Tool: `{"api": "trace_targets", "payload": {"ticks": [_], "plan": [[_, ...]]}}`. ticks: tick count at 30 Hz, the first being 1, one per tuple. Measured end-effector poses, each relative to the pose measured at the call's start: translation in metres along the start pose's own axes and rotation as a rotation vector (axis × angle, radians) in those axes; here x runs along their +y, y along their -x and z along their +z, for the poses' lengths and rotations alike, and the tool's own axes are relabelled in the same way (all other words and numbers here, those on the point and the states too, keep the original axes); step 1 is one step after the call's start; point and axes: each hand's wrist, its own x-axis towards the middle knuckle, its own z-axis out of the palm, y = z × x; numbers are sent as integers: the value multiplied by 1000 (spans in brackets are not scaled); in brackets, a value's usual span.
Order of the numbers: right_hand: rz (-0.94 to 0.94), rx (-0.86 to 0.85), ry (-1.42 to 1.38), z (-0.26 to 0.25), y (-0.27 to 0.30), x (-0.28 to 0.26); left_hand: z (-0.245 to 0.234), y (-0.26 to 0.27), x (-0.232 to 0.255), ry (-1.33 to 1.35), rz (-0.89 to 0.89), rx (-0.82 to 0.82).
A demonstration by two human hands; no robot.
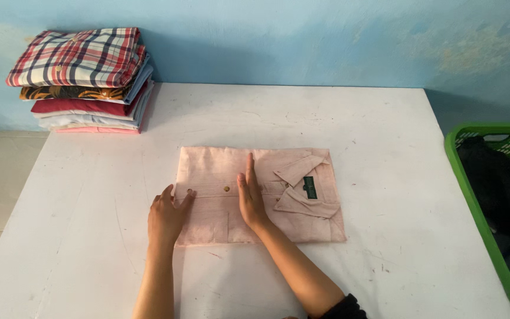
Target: The person picks up a shirt from a basket, spreads it on a table, folds the sleeves and sides inward, and سپس folds it into a compact square before placing it on a stack of other shirts; they then repeat the process with another shirt.
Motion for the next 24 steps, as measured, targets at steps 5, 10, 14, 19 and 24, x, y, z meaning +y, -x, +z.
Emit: {"api": "trace_targets", "payload": {"ticks": [5, 10, 14, 19, 24], "plan": [[-77, -145, 261, -29, 2, -8, 3, -8, -9, 69, 17, 26], [-272, -172, 993, -65, 17, -5, -1, -12, -2, 127, -50, -30], [-267, -119, 1153, -66, 23, 6, -17, -7, 9, 276, -124, -98], [-199, -138, 1244, -66, 23, 9, -36, -12, 20, 623, -78, -316], [-93, -378, 940, -96, 9, -7, -51, -1, 43, 833, -48, -412]]}}
